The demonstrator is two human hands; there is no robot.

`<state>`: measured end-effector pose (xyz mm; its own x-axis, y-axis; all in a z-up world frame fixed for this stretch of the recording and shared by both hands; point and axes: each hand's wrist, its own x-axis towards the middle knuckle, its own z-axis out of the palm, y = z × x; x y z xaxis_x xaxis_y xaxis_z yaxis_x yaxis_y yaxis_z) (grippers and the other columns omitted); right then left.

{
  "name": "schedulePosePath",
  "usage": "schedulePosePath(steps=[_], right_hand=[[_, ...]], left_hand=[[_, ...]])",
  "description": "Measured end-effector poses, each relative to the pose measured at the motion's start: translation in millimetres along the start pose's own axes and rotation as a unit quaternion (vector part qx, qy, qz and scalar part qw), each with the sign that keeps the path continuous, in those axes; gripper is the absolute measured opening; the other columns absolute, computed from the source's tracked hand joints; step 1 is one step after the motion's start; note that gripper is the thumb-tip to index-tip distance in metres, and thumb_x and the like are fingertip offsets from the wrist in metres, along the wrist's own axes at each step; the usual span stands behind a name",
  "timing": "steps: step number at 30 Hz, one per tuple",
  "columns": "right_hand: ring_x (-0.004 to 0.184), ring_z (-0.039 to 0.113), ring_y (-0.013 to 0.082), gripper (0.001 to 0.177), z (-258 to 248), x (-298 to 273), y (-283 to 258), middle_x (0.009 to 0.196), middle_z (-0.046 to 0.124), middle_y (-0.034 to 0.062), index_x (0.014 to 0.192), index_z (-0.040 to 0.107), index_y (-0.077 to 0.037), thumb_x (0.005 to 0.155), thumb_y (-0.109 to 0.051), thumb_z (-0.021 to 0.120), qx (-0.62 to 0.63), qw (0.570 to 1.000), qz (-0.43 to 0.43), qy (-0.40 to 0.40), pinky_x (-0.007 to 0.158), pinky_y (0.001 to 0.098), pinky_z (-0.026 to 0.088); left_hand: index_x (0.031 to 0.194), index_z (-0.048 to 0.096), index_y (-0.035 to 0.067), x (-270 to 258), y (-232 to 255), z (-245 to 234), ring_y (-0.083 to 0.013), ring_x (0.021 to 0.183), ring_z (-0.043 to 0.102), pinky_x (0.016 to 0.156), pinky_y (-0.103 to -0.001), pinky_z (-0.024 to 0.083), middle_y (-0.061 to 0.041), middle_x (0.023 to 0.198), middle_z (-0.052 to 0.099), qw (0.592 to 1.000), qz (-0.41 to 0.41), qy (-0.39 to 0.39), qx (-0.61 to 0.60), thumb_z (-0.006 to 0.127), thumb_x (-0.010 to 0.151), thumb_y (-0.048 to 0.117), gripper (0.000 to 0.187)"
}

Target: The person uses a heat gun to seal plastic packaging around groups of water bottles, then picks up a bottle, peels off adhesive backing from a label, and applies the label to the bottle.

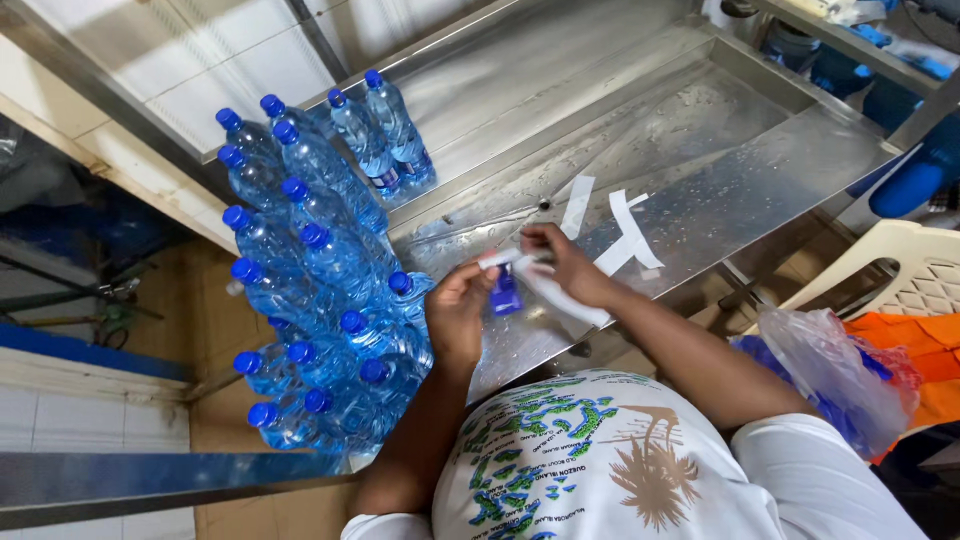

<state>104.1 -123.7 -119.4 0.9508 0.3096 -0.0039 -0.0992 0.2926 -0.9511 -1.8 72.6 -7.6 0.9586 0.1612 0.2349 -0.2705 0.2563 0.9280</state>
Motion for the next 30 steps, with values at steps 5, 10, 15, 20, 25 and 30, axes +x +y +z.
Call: schedulePosePath(steps=[5,10,15,20,25,30], right_hand=[[0.098,0.062,0.0386,0.031,79,-57,-73,0.096,0.058,0.0133,0.107,0.063,-0.002,0.091,-0.027,0.071,-0.582,0.695,-0.42,-0.042,0.079,0.0471,0.055],[0.082,0.065,0.0294,0.013,61,-59,-42,0.084,0.059,0.0031,0.099,0.066,-0.015,0.088,-0.02,0.07,-0.633,0.692,-0.347,-0.009,0.065,0.0397,0.055],[0.082,0.068,0.0285,0.013,64,-75,-83,0.082,0.061,0.0027,0.093,0.066,-0.016,0.084,-0.013,0.074,-0.627,0.707,-0.321,0.06,0.066,0.04,0.056],[0.08,0.067,0.0232,0.016,42,-86,-98,0.082,0.059,-0.0013,0.094,0.068,-0.02,0.084,-0.017,0.079,-0.583,0.752,-0.289,0.112,0.069,0.0362,0.055],[0.082,0.071,0.0294,0.017,36,-111,-124,0.085,0.066,0.005,0.097,0.07,-0.016,0.083,-0.013,0.08,-0.536,0.791,-0.247,0.16,0.072,0.0407,0.057],[0.083,0.072,0.0335,0.018,22,-117,-137,0.085,0.068,0.0095,0.095,0.071,-0.013,0.081,-0.009,0.081,-0.53,0.791,-0.238,0.192,0.073,0.0429,0.057]], left_hand=[[0.084,0.082,0.025,-13,13,-10,-0.0161,0.091,0.077,0.086,-0.03,0.058,0.003,0.087,0.08,0.94,0.002,-0.124,0.318,0.08,0.089,0.042,0.017],[0.094,0.078,0.028,-22,-4,-32,-0.0228,0.088,0.076,0.081,-0.035,0.057,0.0,0.086,0.079,0.929,0.022,-0.078,0.362,0.075,0.092,0.043,0.016],[0.137,0.051,0.006,-6,-25,-47,-0.0462,0.145,0.038,0.118,-0.061,0.027,-0.022,0.152,0.048,0.87,0.265,0.13,0.395,0.076,0.092,0.026,0.056],[0.148,0.041,0.002,25,-100,-74,-0.0427,0.13,0.051,0.119,-0.056,0.03,-0.024,0.138,0.052,0.793,0.247,0.233,0.506,0.094,0.064,0.017,0.1],[0.135,0.045,-0.002,15,-120,-76,-0.0379,0.124,0.059,0.106,-0.057,0.044,-0.021,0.135,0.057,0.722,0.424,0.24,0.491,0.082,0.081,0.026,0.071],[0.124,0.052,-0.002,4,-121,-67,-0.0403,0.111,0.068,0.095,-0.058,0.055,-0.025,0.127,0.064,0.661,0.554,0.175,0.476,0.085,0.082,0.021,0.059]])
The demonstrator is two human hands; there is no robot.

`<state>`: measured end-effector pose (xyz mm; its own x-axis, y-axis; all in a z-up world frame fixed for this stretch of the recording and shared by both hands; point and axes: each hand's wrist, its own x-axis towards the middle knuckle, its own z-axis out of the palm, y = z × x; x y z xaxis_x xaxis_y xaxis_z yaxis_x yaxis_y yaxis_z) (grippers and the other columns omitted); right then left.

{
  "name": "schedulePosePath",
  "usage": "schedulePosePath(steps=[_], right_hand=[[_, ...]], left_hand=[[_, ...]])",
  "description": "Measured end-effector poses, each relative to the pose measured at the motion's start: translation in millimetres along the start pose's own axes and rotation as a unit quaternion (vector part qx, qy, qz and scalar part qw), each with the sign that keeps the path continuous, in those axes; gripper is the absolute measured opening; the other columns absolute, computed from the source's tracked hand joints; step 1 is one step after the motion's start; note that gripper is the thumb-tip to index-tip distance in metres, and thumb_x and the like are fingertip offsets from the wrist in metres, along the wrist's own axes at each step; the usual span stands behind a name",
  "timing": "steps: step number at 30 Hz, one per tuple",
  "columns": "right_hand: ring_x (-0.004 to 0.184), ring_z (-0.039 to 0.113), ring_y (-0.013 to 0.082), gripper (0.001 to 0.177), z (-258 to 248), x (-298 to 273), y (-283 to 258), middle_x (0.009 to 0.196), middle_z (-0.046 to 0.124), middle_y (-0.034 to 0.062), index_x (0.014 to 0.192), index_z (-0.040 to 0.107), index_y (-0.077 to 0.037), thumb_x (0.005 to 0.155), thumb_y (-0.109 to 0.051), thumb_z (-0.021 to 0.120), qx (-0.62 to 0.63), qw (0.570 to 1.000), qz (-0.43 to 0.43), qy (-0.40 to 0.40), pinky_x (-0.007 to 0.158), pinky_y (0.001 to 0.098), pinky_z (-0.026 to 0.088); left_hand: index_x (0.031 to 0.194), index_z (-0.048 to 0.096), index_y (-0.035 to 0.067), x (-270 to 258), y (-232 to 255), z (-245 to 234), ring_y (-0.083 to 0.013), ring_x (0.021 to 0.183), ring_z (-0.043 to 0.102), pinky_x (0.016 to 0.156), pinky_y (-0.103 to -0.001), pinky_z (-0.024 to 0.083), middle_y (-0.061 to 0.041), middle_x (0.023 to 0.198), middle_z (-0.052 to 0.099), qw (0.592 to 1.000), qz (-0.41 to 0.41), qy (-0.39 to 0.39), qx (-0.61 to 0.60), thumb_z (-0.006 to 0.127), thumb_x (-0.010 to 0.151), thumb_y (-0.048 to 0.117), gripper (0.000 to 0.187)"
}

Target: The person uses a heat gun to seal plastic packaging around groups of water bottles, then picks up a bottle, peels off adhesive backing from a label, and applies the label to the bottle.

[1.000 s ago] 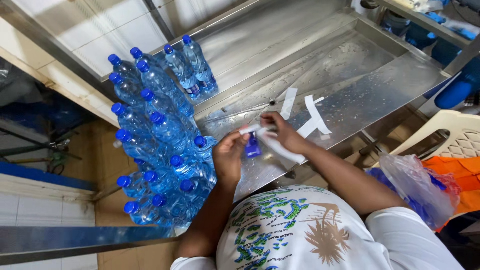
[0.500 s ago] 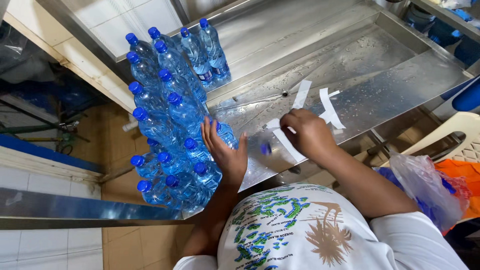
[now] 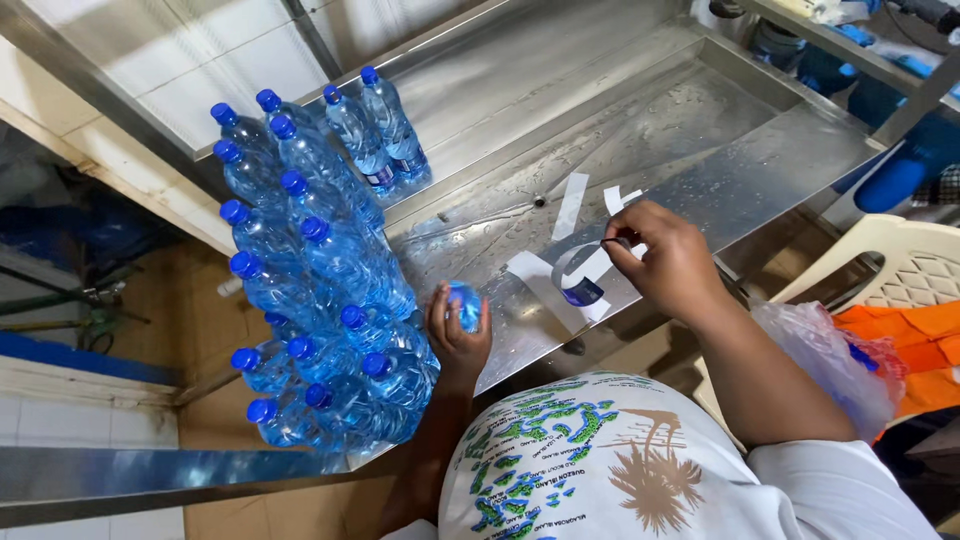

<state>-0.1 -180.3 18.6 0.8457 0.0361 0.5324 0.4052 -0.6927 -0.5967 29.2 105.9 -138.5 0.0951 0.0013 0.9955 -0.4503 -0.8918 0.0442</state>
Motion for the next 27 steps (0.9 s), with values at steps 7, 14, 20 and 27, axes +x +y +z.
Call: schedulePosePath(steps=[7,14,20,27], right_hand=[[0.087,0.072,0.0346,0.016,-18,13,19,0.087,0.07,0.0105,0.095,0.072,-0.011,0.084,-0.006,0.082,0.016,0.999,0.032,0.006,0.077,0.0403,0.057],[0.09,0.069,0.0449,0.017,-47,31,23,0.088,0.07,0.0186,0.097,0.072,-0.007,0.082,-0.007,0.08,-0.003,0.996,0.049,-0.068,0.079,0.0505,0.054],[0.076,0.068,0.0202,0.018,-59,39,40,0.082,0.071,0.014,0.103,0.074,0.0,0.085,0.004,0.073,0.213,0.939,0.208,-0.17,0.074,0.0341,0.061],[0.082,0.067,0.0159,0.015,-68,31,68,0.087,0.072,0.0113,0.105,0.073,0.0,0.09,0.003,0.071,0.263,0.925,0.229,-0.154,0.08,0.0338,0.059]], left_hand=[[0.135,0.052,-0.001,-68,-19,24,-0.0445,0.117,0.064,0.107,-0.063,0.043,-0.025,0.127,0.064,0.947,-0.283,-0.145,-0.047,0.1,0.05,0.028,0.102],[0.146,0.046,0.01,-125,-37,60,-0.0382,0.13,0.048,0.119,-0.065,0.034,-0.007,0.15,0.045,0.438,-0.707,0.109,-0.544,0.085,0.08,0.006,0.077],[0.116,0.067,0.011,-41,6,104,-0.0261,0.088,0.074,0.08,-0.048,0.062,-0.011,0.099,0.073,0.471,-0.733,0.015,-0.491,0.081,0.088,0.013,0.031],[0.138,0.063,0.011,41,29,128,-0.0381,0.128,0.06,0.105,-0.063,0.044,-0.02,0.142,0.061,0.342,-0.773,0.019,-0.535,0.075,0.086,0.055,0.07]])
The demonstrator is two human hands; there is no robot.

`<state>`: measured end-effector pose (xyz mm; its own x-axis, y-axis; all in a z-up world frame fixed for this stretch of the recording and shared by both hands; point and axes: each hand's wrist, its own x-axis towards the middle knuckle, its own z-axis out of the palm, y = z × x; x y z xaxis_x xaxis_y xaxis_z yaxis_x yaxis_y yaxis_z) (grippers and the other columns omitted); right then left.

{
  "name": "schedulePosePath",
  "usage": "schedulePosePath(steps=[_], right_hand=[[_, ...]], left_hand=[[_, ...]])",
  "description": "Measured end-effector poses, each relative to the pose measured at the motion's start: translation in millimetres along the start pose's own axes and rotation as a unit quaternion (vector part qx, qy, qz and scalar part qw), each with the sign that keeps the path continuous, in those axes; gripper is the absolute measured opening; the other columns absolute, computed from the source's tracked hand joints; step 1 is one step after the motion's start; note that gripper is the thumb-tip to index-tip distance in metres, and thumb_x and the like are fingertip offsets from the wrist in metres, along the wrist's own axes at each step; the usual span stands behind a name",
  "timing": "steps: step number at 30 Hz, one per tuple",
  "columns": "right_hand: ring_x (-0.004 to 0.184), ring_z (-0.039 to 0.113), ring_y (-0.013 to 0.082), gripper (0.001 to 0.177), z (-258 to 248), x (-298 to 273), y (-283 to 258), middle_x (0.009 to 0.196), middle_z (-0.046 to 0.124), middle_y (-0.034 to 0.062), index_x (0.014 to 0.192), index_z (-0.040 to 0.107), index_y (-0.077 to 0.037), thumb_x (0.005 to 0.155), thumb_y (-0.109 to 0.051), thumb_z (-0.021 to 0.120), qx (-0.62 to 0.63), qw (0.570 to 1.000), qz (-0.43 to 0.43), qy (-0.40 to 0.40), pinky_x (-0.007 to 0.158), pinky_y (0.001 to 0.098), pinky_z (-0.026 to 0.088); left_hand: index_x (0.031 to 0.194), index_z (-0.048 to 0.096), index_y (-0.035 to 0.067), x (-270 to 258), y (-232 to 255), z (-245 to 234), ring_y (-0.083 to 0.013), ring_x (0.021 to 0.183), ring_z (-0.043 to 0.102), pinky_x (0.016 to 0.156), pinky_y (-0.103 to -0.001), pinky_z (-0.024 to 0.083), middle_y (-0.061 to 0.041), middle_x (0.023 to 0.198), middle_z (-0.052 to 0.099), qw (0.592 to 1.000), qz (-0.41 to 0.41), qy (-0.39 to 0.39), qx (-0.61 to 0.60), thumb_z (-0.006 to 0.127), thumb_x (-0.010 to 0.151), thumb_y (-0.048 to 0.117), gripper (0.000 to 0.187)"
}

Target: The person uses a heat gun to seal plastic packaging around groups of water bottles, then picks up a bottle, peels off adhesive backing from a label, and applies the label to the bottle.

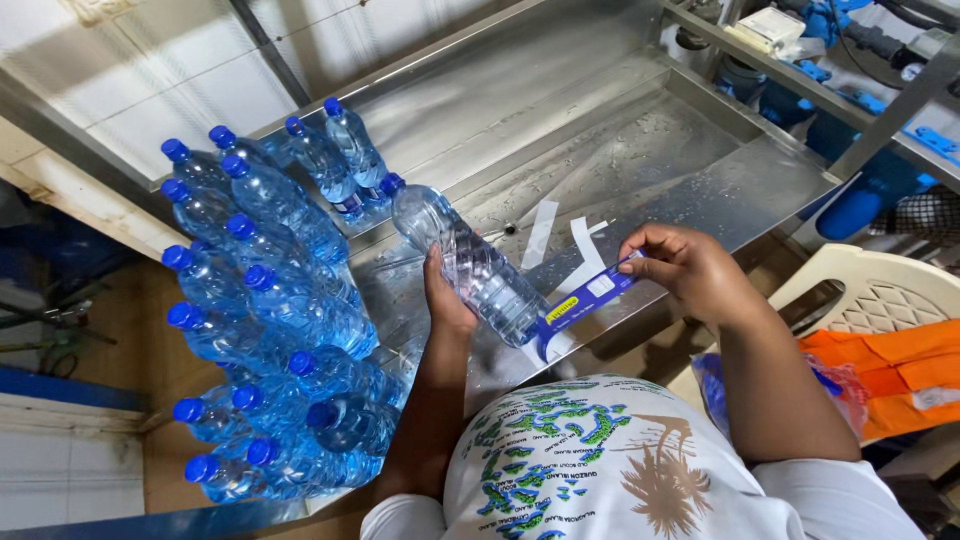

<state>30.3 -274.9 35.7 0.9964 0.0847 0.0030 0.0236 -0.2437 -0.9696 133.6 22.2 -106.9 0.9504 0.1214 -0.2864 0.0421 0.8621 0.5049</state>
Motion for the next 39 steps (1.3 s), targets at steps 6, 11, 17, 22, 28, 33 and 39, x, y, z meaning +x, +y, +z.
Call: schedulePosePath(steps=[6,11,17,22,28,33,39], right_hand=[[0.075,0.064,0.0164,0.014,-9,-6,-21,0.08,0.071,0.0098,0.103,0.076,-0.002,0.089,-0.002,0.075,-0.061,0.998,0.019,-0.008,0.074,0.0334,0.058],[0.068,0.064,0.0168,0.017,0,5,-8,0.075,0.07,0.0088,0.097,0.077,0.002,0.081,0.0,0.082,-0.031,0.999,0.023,-0.013,0.069,0.0308,0.056],[0.066,0.066,0.0145,0.016,22,7,0,0.07,0.07,0.0097,0.095,0.078,0.003,0.079,0.004,0.082,-0.004,1.0,0.019,-0.023,0.065,0.0273,0.059],[0.069,0.066,0.0142,0.017,19,3,0,0.073,0.07,0.0083,0.097,0.077,0.003,0.081,0.002,0.082,0.021,1.0,0.02,-0.003,0.067,0.0285,0.06],[0.07,0.063,0.0116,0.016,25,-4,-7,0.073,0.067,0.0046,0.097,0.077,0.001,0.082,0.0,0.083,0.04,0.999,0.011,-0.01,0.067,0.025,0.054],[0.069,0.061,0.0102,0.014,29,-6,-12,0.071,0.065,0.0021,0.095,0.077,0.0,0.081,-0.001,0.083,0.051,0.999,0.02,-0.005,0.067,0.0238,0.051],[0.067,0.06,0.0094,0.013,31,-2,0,0.069,0.065,0.0019,0.092,0.077,0.0,0.081,-0.001,0.084,0.064,0.997,0.031,-0.007,0.066,0.0226,0.049]], left_hand=[[0.124,0.071,0.013,22,-36,-32,-0.0355,0.111,0.071,0.098,-0.056,0.056,-0.016,0.122,0.073,0.996,-0.05,-0.068,0.016,0.067,0.095,0.057,0.053],[0.141,0.062,0.016,19,-58,-25,-0.0403,0.129,0.06,0.111,-0.061,0.044,-0.016,0.141,0.064,0.989,-0.114,-0.095,-0.007,0.052,0.1,0.066,0.066],[0.132,0.064,0.021,7,-56,0,-0.0341,0.116,0.068,0.105,-0.061,0.051,-0.011,0.125,0.071,0.986,-0.055,-0.15,0.045,0.078,0.088,0.047,0.053],[0.121,0.069,0.015,-32,-37,34,-0.0325,0.104,0.074,0.094,-0.056,0.058,-0.013,0.114,0.075,0.988,-0.062,-0.138,0.025,0.077,0.09,0.041,0.041],[0.121,0.066,0.018,-13,-39,25,-0.039,0.104,0.073,0.094,-0.058,0.058,-0.018,0.125,0.071,0.97,-0.093,-0.225,0.003,0.069,0.092,0.052,0.045],[0.124,0.068,0.016,-9,-39,20,-0.0388,0.105,0.072,0.094,-0.057,0.058,-0.016,0.126,0.071,0.969,-0.097,-0.228,0.009,0.066,0.092,0.054,0.05],[0.125,0.069,0.014,-22,-30,27,-0.0371,0.104,0.073,0.095,-0.053,0.058,-0.015,0.126,0.072,0.971,-0.113,-0.212,0.003,0.065,0.094,0.055,0.052]])
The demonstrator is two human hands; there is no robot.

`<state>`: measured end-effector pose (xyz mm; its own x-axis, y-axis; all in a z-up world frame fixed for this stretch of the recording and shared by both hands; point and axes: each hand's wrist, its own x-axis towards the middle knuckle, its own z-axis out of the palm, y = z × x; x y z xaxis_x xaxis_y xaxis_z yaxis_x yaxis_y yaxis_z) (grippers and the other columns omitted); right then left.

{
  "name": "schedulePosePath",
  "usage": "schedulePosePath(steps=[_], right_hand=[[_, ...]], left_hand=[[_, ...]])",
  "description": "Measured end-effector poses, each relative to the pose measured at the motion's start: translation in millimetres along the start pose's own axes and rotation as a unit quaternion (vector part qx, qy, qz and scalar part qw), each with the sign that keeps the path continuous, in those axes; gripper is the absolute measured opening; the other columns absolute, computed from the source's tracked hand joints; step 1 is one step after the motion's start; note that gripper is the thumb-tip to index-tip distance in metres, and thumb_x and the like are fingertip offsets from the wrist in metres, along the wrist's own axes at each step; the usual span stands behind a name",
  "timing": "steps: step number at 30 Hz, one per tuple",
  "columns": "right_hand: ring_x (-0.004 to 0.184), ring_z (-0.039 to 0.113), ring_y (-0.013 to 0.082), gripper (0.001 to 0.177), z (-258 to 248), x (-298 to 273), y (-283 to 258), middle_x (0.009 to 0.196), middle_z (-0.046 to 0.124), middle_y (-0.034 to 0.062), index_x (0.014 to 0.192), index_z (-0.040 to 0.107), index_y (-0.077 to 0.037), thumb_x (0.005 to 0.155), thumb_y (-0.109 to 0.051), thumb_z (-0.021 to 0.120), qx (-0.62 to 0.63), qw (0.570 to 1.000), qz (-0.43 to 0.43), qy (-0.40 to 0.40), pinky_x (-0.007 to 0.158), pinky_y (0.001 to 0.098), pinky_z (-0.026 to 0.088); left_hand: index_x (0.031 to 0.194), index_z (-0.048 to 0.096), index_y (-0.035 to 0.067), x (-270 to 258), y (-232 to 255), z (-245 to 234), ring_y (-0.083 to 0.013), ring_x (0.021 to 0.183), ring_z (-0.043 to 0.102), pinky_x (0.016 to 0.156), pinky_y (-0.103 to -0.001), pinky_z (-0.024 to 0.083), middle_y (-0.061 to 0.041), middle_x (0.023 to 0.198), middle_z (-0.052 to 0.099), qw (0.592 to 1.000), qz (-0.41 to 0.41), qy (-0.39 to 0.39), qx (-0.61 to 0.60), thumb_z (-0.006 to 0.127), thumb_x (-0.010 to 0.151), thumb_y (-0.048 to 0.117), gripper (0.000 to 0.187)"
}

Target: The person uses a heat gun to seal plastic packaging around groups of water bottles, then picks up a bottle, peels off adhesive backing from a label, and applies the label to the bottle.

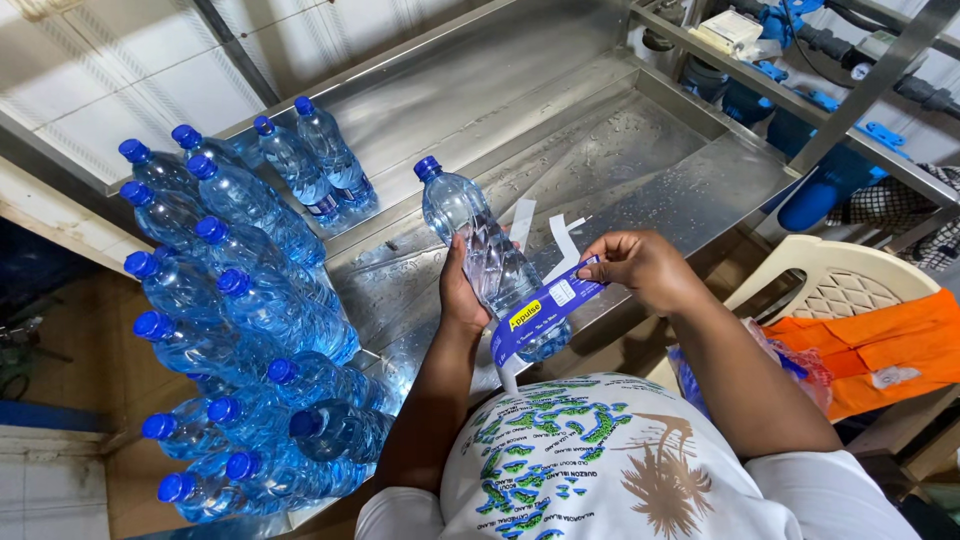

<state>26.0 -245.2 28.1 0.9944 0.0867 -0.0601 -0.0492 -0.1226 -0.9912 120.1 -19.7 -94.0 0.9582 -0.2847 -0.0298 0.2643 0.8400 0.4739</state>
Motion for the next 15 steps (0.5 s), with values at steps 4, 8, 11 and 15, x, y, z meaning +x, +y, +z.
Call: schedulePosePath(steps=[4,8,11,15], right_hand=[[0.066,0.06,0.0104,0.014,-0.4,3.2,2.7,0.068,0.066,0.0029,0.092,0.077,0.001,0.08,-0.001,0.084,0.002,1.0,-0.006,-0.004,0.064,0.0231,0.05],[0.064,0.062,0.0124,0.014,-1.1,2.8,2.6,0.067,0.067,0.0057,0.091,0.077,0.003,0.079,0.0,0.084,0.009,1.0,-0.007,-0.001,0.063,0.0249,0.052],[0.064,0.061,0.0118,0.015,-2.9,5.8,5.5,0.067,0.065,0.005,0.092,0.077,0.003,0.079,0.0,0.084,0.009,1.0,-0.009,0.0,0.063,0.0247,0.052],[0.063,0.061,0.012,0.014,-1.2,3.2,2.6,0.066,0.065,0.0056,0.091,0.077,0.003,0.079,0.0,0.084,0.013,1.0,-0.014,0.005,0.062,0.0246,0.053]], left_hand=[[0.124,0.069,0.011,0.0,0.6,-1.2,-0.0372,0.104,0.073,0.094,-0.053,0.06,-0.016,0.124,0.073,1.0,0.004,-0.001,0.005,0.064,0.094,0.054,0.052],[0.124,0.07,0.01,-3.7,6.5,3.3,-0.0389,0.104,0.073,0.093,-0.054,0.06,-0.018,0.124,0.073,1.0,0.0,-0.008,0.011,0.065,0.093,0.054,0.054],[0.125,0.07,0.009,-3.7,5.5,2.7,-0.037,0.104,0.073,0.094,-0.052,0.059,-0.015,0.123,0.073,1.0,-0.002,-0.003,0.009,0.065,0.093,0.055,0.056],[0.124,0.07,0.008,-1.9,5.5,1.0,-0.0377,0.104,0.074,0.093,-0.053,0.06,-0.017,0.122,0.073,1.0,-0.006,-0.009,0.0,0.064,0.093,0.055,0.057]])
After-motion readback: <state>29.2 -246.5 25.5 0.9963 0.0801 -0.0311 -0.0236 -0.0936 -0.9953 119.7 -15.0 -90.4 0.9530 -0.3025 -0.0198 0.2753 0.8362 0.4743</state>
